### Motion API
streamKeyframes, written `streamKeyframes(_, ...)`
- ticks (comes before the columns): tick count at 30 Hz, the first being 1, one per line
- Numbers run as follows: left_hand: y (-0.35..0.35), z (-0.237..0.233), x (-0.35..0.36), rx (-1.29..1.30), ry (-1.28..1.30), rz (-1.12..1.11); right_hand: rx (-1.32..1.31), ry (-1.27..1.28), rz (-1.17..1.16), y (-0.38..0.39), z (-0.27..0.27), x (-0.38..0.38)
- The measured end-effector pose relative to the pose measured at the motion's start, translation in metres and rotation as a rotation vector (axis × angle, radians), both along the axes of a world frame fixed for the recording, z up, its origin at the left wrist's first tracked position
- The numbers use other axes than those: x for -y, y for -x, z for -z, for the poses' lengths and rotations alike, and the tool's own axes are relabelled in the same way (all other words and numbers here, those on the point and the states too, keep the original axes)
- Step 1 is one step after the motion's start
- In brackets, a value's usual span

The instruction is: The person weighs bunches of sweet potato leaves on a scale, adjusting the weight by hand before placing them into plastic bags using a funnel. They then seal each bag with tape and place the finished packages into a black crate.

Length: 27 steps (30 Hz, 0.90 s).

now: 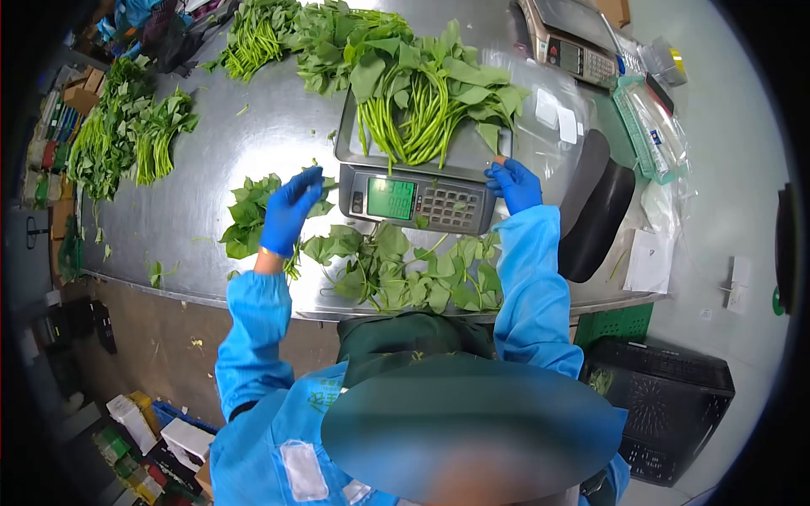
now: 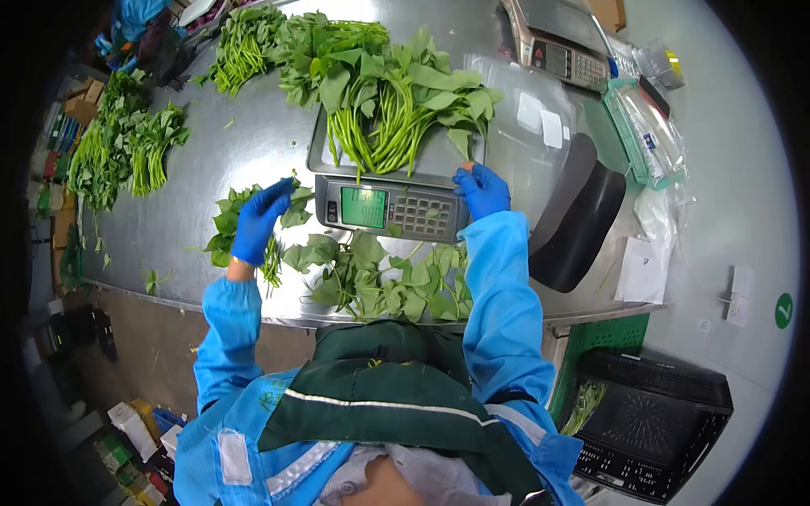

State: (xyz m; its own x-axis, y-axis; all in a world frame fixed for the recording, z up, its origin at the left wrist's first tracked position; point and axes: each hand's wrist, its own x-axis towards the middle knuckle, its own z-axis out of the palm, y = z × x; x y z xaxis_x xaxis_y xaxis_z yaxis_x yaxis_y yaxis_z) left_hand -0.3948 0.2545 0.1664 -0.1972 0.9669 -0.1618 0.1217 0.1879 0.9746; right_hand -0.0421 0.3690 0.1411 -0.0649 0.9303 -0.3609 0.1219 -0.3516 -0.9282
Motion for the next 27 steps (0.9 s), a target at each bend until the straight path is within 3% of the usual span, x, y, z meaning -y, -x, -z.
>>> streamKeyframes(6,0.011,-0.004,-0.079,0.13,-0.007,-0.048,-0.07,0.051,-0.014,0.003,-0.005,-0.007)
streamKeyframes(13,0.01,0.024,-0.142,0.239,0.044,0.029,-0.189,0.061,0.0,0.026,0.014,-0.045)
streamKeyframes(15,-0.008,0.018,-0.156,0.309,0.053,0.036,0.024,0.047,-0.34,0.034,0.028,-0.073)
streamKeyframes(17,-0.025,0.016,-0.178,0.308,-0.098,0.188,-0.262,0.256,-0.171,0.067,0.022,-0.085)
streamKeyframes(18,-0.037,0.017,-0.184,0.291,-0.123,0.224,0.262,-0.192,-0.671,0.062,0.035,-0.106)
streamKeyframes(19,-0.052,0.024,-0.19,0.204,-0.18,0.209,-0.371,0.155,-0.214,0.087,0.019,-0.096)
streamKeyframes(21,-0.068,0.014,-0.195,0.222,-0.135,0.181,-0.544,-0.154,-0.194,0.107,0.085,-0.124)
streamKeyframes(24,-0.076,0.017,-0.2,0.366,-0.111,0.232,-0.384,-0.003,-0.247,0.108,0.067,-0.126)
streamKeyframes(25,-0.08,0.018,-0.198,0.418,-0.083,0.233,-0.221,-0.057,-0.253,0.108,0.073,-0.125)
streamKeyframes(27,-0.09,0.019,-0.19,0.496,-0.028,0.226,0.065,-0.099,-0.197,0.113,0.033,-0.104)
